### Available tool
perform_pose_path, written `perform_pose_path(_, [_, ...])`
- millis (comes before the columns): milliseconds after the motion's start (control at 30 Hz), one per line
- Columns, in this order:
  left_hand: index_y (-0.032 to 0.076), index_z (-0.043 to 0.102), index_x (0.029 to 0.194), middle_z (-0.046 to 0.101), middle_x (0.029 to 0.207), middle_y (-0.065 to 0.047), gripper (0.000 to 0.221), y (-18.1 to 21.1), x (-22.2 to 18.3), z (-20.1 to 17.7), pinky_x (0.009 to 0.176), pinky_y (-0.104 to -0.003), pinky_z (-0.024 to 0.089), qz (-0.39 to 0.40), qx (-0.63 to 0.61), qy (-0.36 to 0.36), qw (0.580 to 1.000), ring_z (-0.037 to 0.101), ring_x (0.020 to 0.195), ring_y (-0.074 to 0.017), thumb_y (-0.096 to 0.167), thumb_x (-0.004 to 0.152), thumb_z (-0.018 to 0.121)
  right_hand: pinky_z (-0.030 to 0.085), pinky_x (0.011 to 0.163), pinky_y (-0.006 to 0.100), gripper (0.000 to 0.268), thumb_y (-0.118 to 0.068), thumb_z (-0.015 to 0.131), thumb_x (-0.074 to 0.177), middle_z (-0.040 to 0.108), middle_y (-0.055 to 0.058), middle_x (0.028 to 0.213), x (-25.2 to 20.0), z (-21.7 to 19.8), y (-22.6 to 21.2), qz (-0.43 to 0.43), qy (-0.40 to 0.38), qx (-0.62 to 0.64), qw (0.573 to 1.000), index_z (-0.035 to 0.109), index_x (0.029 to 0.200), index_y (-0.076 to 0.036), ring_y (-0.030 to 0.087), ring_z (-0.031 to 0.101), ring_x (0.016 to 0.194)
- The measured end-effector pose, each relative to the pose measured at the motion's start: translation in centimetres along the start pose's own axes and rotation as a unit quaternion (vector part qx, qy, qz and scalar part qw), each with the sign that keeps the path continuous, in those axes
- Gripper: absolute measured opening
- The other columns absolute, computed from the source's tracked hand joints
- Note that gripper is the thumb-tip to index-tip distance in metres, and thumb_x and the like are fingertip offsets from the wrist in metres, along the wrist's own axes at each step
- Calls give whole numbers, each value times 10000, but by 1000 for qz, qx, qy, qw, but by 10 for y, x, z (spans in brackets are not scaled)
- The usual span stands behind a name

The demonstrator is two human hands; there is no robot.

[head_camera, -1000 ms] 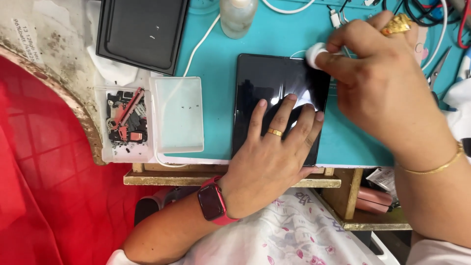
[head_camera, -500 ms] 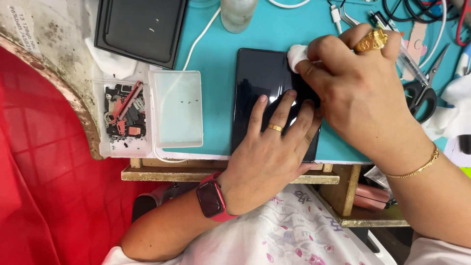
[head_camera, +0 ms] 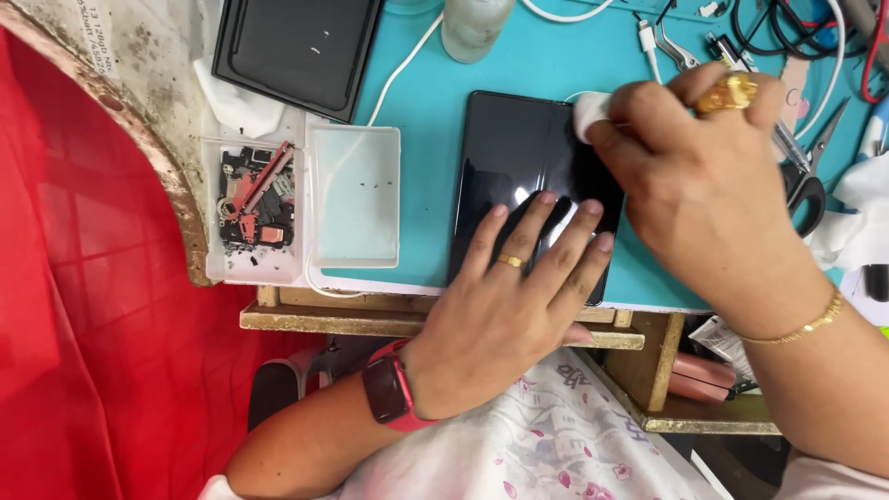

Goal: Cleaning and preparing a mobile phone screen using cleaning liquid and a cloth.

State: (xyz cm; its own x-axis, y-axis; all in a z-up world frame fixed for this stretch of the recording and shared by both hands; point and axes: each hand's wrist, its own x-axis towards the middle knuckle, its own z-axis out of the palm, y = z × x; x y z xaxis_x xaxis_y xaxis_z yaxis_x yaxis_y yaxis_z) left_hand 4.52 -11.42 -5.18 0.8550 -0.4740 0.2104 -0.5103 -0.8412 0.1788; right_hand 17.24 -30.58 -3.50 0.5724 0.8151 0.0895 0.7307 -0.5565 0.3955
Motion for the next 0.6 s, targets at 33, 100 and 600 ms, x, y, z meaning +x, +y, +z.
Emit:
perform_pose_path(33, [131,548,1495,445,1588,-110,863,-2,-3,-3,1150,-578,441,-3,-37,17,999,514,1427,-363,707,879,731,290,804,427,314,-97,615,1079,576,-34,1155,5,-2,-4,1,5,42,999,765,1324,-222,332,552,1023])
perform_pose_path(100, [106,584,1464,476,1568,-120,746,-6,-12,-3,1136,-604,433,-8,-72,35,997,501,1430,-358,676,984,628,259,793,413,273,-103,580,1120,565,-19,1120,8,-5,-5,0,13,84,996,745,1322,-183,333,550,1004])
perform_pose_path(600, [8,366,1499,508,1447,-260,635,-11,-51,40,1137,-573,608,-86,-126,216,964,631,1315,-454,413,1116,670,279,785,429,259,-57,645,1030,585,-8,1155,47,-9,-28,-22,41,113,992,769,1228,-168,319,498,966])
